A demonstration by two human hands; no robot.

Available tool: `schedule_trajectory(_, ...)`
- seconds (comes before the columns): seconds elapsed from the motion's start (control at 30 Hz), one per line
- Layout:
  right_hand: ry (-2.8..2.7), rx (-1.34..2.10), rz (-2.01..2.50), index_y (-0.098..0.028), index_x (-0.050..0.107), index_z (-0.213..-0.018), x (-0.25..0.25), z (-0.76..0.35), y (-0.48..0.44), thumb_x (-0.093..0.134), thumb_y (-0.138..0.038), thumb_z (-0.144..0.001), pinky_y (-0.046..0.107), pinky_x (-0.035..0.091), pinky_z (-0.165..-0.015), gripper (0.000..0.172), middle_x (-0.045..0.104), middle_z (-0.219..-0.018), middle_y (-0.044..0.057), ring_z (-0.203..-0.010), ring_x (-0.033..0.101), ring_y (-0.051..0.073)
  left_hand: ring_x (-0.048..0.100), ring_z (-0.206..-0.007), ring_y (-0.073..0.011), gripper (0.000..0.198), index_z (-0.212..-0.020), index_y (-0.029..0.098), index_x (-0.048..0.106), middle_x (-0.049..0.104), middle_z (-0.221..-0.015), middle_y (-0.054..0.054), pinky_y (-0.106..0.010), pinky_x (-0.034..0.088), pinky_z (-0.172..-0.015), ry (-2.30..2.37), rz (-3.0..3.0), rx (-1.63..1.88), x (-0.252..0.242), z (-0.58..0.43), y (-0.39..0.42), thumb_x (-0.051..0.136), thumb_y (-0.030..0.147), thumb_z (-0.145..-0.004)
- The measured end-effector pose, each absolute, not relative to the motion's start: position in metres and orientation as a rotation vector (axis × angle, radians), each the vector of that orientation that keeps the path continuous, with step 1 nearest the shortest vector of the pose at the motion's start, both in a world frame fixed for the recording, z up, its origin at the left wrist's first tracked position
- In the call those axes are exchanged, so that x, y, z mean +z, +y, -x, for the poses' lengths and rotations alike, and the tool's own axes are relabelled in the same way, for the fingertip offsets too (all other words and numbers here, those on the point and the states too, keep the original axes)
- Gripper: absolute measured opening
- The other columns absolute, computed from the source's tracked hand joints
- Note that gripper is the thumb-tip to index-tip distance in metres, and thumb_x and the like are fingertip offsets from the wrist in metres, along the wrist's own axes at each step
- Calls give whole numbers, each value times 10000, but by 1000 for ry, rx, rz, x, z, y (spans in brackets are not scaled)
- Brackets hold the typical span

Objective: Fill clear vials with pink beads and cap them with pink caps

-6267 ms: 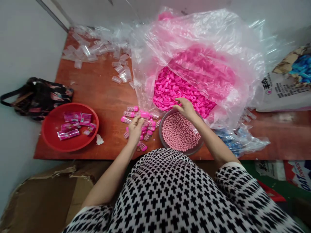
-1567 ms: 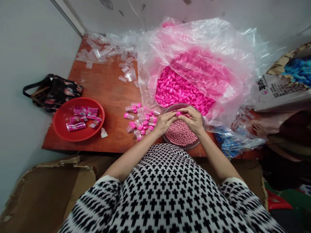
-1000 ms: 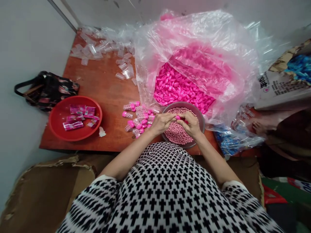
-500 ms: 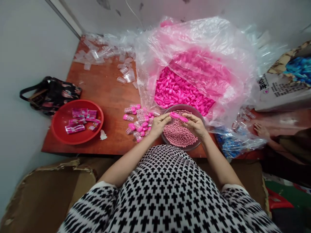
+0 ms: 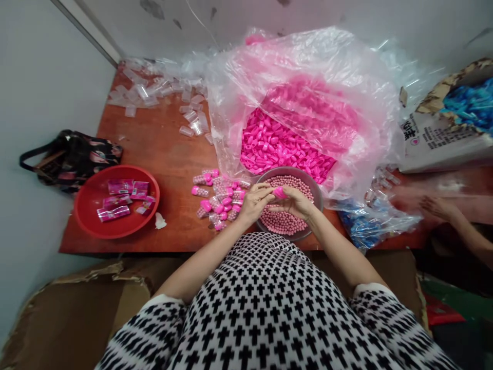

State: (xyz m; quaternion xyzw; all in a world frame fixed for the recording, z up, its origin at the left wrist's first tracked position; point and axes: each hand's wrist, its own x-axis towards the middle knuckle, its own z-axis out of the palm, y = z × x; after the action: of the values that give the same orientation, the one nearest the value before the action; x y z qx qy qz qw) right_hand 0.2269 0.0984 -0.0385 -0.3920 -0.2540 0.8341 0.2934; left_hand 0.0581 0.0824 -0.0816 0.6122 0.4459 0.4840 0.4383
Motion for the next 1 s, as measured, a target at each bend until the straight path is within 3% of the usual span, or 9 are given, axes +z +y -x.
schedule_trajectory(0.2, -561, 2093, 1055, -169, 599, -722, -46, -209, 97, 742, -358, -627, 404, 563, -783, 255, 649, -644, -18, -710, 647, 156, 607, -1001, -189, 259, -975, 202, 718, 691, -983, -69, -384, 487, -936, 1138, -1513, 1224, -81, -59, 83, 569, 372, -850)
schedule_trajectory(0.33, -483, 2080, 1106, -183, 592, -746, -57, -201, 96, 726, -376, -640, 377, 574, -744, 258, 649, -633, -29, -663, 634, 141, 600, -1014, -200, 253, -953, 205, 724, 699, -972, -69, -409, 478, -943, 1170, -1546, 1164, -86, -58, 86, 558, 368, -853)
schedule_trajectory(0.53, -785, 2188, 1160, -209, 601, -936, -52, -202, 125, 675, -559, -692, 307, 575, -666, 433, 685, -887, 29, -770, 648, 146, 603, -1031, -211, 289, -1009, 217, 708, 699, -1027, -60, -414, 457, -972, 1290, -1481, 1142, -88, -28, 91, 555, 401, -846)
schedule_trajectory(0.63, -998, 1962, 1244, -204, 611, -965, -49, -217, 152, 684, -556, -692, 280, 559, -672, 451, 672, -984, 54, -798, 647, 140, 596, -1054, -211, 324, -1047, 215, 692, 687, -1079, -53, -409, 437, -1001, 1483, -1400, 1203, -94, 8, 96, 536, 423, -853)
schedule_trajectory(0.83, -1495, 1521, 1524, -171, 643, -923, -80, -238, 188, 620, -430, -773, 294, 521, -701, 300, 680, -840, 26, -731, 623, 141, 557, -1138, -252, 293, -1009, 207, 700, 691, -1066, -85, -503, 373, -1042, 1756, -1489, 1199, -126, 55, 104, 565, 401, -835)
schedule_trajectory(1.0, -2203, 1002, 1613, -170, 674, -970, -98, -192, 218, 506, -258, -852, 328, 446, -883, 222, 697, -984, 63, -934, 619, 193, 611, -1059, -221, 316, -1025, 168, 689, 693, -1076, -90, -445, 435, -993, 1708, -1463, 1085, -131, 30, 102, 529, 378, -852)
